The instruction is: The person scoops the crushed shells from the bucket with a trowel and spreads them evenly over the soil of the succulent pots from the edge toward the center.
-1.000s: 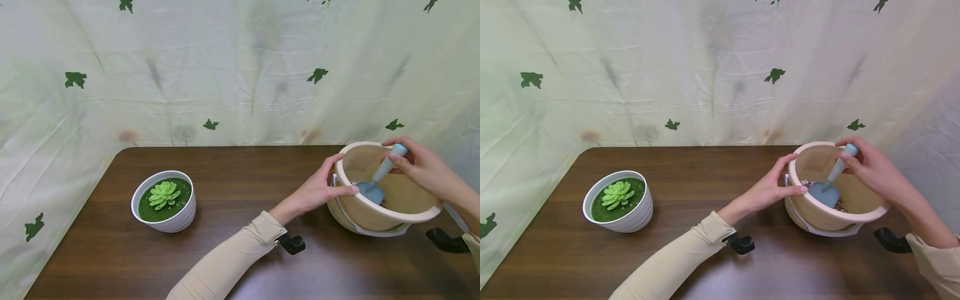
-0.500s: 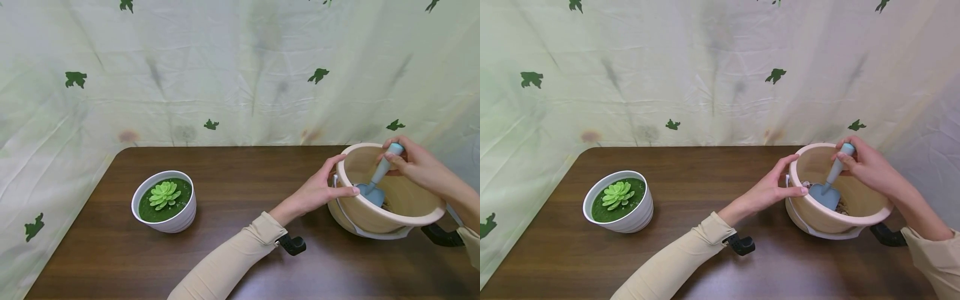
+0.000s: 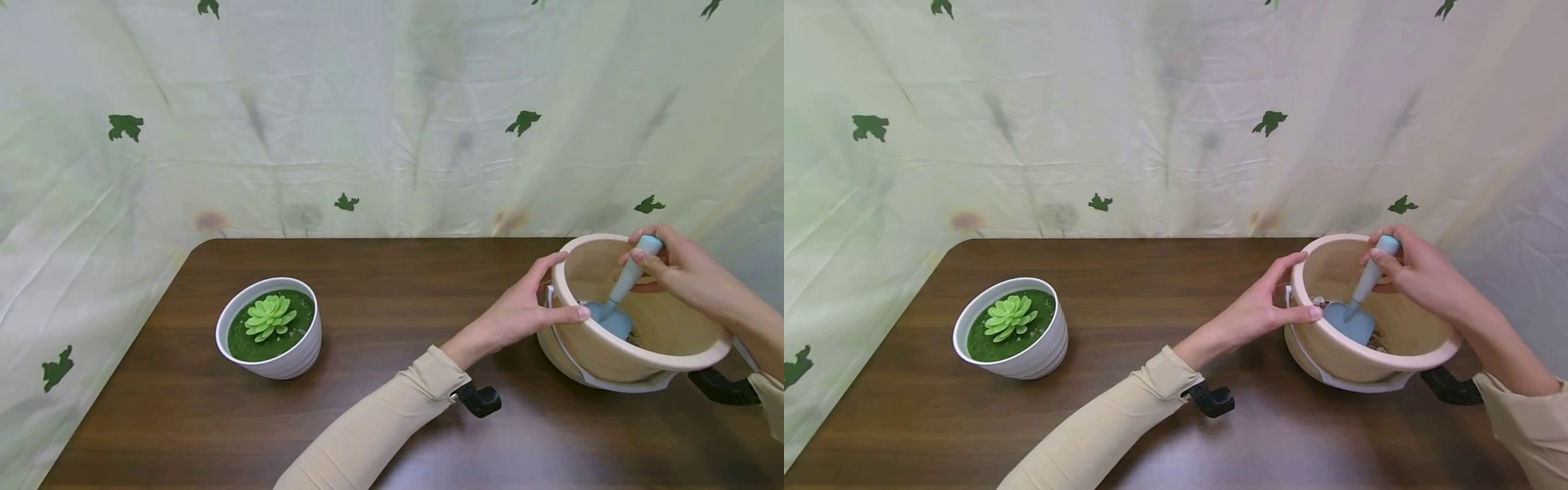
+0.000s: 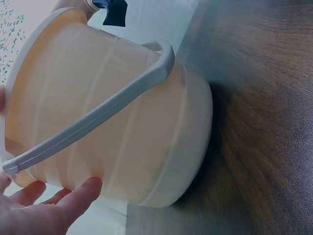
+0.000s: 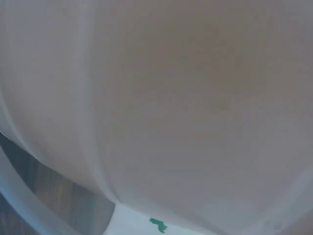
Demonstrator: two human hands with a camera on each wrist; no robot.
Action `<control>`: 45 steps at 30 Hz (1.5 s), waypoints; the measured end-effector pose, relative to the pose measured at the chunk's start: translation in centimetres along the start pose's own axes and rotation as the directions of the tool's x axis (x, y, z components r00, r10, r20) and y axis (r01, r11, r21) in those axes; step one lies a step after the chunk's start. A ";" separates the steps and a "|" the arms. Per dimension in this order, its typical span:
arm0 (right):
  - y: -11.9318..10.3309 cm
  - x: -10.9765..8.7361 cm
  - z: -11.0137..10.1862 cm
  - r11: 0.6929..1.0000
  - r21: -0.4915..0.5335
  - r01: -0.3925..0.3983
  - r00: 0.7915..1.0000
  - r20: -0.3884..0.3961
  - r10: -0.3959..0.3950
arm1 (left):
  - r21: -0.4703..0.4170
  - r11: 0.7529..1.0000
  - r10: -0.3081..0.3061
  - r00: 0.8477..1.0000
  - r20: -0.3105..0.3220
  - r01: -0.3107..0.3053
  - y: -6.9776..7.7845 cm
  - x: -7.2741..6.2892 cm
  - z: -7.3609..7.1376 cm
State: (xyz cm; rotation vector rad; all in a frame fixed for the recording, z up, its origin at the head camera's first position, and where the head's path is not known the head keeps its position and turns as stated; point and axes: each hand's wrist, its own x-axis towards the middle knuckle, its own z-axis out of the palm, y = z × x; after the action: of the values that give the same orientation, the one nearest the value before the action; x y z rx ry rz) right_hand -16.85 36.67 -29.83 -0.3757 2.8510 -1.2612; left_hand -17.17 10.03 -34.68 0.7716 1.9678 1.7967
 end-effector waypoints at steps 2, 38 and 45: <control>0.1 0.1 0.0 1.000 0.007 0.010 1.000 0.012 -0.010 | 0.009 1.000 0.005 1.000 0.000 -0.005 0.0 0.0 0.0; 0.9 -0.4 -0.2 0.968 0.240 -0.076 0.997 0.007 0.077 | 0.052 0.998 0.021 1.000 -0.002 -0.021 -0.1 -0.1 0.2; 0.6 -0.7 -0.8 0.942 0.330 -0.067 0.988 -0.107 0.108 | 0.049 0.999 0.021 1.000 -0.004 -0.020 -0.1 0.0 0.0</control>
State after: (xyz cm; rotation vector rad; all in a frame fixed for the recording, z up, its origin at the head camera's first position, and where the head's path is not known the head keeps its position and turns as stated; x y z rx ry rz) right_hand -16.32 37.78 -29.80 -0.1666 2.6435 -1.7548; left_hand -17.15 10.05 -34.82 0.8062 2.0208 1.7698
